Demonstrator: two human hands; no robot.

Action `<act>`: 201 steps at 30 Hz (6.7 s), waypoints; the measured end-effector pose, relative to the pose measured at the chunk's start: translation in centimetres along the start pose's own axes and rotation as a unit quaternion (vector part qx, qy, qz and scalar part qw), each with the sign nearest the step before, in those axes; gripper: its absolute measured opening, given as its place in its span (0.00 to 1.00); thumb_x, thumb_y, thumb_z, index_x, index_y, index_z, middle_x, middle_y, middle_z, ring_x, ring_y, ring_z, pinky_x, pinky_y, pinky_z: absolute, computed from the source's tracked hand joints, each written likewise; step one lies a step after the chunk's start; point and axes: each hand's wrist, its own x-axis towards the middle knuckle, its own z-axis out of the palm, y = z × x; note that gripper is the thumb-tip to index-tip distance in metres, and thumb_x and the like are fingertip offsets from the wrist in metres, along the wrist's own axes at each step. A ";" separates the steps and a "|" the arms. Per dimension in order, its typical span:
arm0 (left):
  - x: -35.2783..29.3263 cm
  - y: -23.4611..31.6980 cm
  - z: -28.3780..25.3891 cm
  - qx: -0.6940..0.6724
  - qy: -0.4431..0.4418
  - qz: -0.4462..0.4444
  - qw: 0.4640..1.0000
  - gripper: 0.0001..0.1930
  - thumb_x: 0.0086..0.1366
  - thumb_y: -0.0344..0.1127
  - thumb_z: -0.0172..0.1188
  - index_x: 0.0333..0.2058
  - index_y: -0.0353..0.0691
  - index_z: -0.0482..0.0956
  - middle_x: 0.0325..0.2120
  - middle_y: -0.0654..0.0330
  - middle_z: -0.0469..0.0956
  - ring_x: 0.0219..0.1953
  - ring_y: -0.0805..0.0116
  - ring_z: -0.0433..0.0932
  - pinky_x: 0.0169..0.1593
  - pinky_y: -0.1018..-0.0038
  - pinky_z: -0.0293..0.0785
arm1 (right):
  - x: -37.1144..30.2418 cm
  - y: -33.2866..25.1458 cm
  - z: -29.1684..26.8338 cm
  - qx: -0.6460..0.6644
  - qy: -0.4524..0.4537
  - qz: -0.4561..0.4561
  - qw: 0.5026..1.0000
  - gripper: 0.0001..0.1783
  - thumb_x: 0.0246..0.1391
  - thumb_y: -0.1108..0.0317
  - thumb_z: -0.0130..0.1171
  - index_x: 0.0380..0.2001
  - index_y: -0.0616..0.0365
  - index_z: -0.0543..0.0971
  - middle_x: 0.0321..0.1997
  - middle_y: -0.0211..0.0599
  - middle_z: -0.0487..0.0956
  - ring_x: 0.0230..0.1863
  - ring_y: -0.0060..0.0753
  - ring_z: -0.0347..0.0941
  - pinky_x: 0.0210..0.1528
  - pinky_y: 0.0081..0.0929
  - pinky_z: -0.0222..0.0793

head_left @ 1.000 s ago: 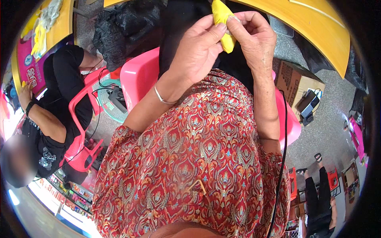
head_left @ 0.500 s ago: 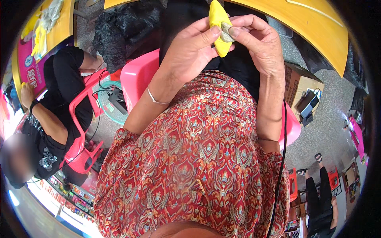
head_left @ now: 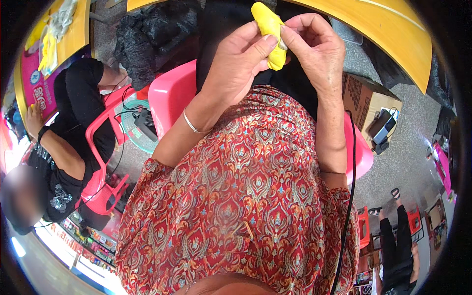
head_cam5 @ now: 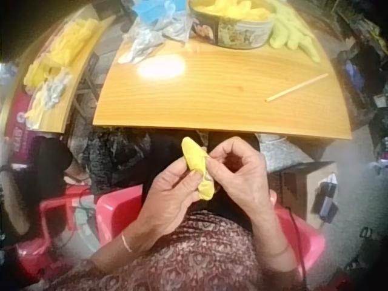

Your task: Insert small internal components into yellow outer shoe parts.

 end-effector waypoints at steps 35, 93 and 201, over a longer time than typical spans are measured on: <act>0.0 1.7 0.3 0.088 -0.015 0.045 0.995 0.14 0.66 0.27 0.53 0.50 0.32 0.69 0.45 0.51 0.75 0.45 0.63 0.77 0.44 0.64 0.81 | 1.4 1.1 1.5 0.205 -0.070 -0.186 0.959 0.15 0.53 0.80 0.58 0.45 0.66 0.74 0.41 0.33 0.77 0.41 0.20 0.74 0.43 0.17 0.72; 0.0 4.6 0.8 -0.120 -0.095 0.036 0.987 0.31 0.72 0.51 0.37 0.60 0.28 0.57 0.59 0.38 0.61 0.61 0.47 0.63 0.64 0.57 0.60 | -0.9 -4.6 1.7 -0.168 -0.018 -0.288 0.943 0.17 0.42 0.66 0.69 0.40 0.48 0.84 0.57 0.45 0.71 0.56 0.43 0.68 0.55 0.33 0.65; -1.0 5.9 1.0 -0.101 -0.148 0.056 0.982 0.26 0.72 0.48 0.42 0.57 0.30 0.64 0.55 0.37 0.66 0.59 0.44 0.66 0.60 0.57 0.67 | -1.8 -6.2 2.0 -0.285 0.056 -0.404 0.868 0.18 0.38 0.63 0.70 0.38 0.48 0.85 0.59 0.49 0.70 0.57 0.51 0.66 0.59 0.39 0.61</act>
